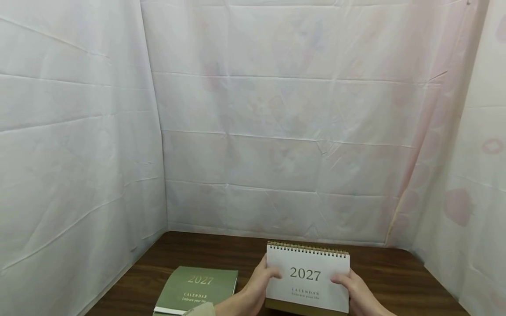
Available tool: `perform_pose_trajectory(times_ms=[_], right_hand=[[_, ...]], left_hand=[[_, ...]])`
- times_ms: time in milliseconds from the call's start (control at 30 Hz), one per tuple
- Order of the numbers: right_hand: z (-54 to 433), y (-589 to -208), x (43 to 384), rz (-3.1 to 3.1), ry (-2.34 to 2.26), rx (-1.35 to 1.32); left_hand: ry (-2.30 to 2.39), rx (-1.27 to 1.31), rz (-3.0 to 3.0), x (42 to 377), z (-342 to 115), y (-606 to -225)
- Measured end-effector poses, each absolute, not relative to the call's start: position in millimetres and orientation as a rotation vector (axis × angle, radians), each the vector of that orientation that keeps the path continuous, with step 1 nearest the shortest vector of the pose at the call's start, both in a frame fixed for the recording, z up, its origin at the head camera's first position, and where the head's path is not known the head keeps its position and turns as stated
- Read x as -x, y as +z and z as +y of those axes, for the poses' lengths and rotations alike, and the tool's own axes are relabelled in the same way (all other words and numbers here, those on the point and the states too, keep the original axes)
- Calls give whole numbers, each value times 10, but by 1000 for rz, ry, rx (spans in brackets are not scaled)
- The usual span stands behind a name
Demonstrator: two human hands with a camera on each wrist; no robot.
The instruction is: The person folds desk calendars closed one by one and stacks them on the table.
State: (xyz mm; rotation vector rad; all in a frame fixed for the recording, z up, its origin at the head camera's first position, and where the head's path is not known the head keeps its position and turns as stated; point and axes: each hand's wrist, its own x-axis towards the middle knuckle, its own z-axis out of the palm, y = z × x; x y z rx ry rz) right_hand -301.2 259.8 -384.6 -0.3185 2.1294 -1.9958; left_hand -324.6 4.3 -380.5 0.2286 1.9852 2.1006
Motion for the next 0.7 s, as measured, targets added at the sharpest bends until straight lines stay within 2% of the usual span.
perform_pose_trajectory(times_ms=[500, 700], right_hand=[[2568, -3682, 2938, 2584, -1723, 345], [2505, -3620, 2945, 2850, -1528, 143]], left_hand=[[1912, -406, 2421, 3198, -9, -3701], [1875, -420, 2592, 3186, -36, -3642]])
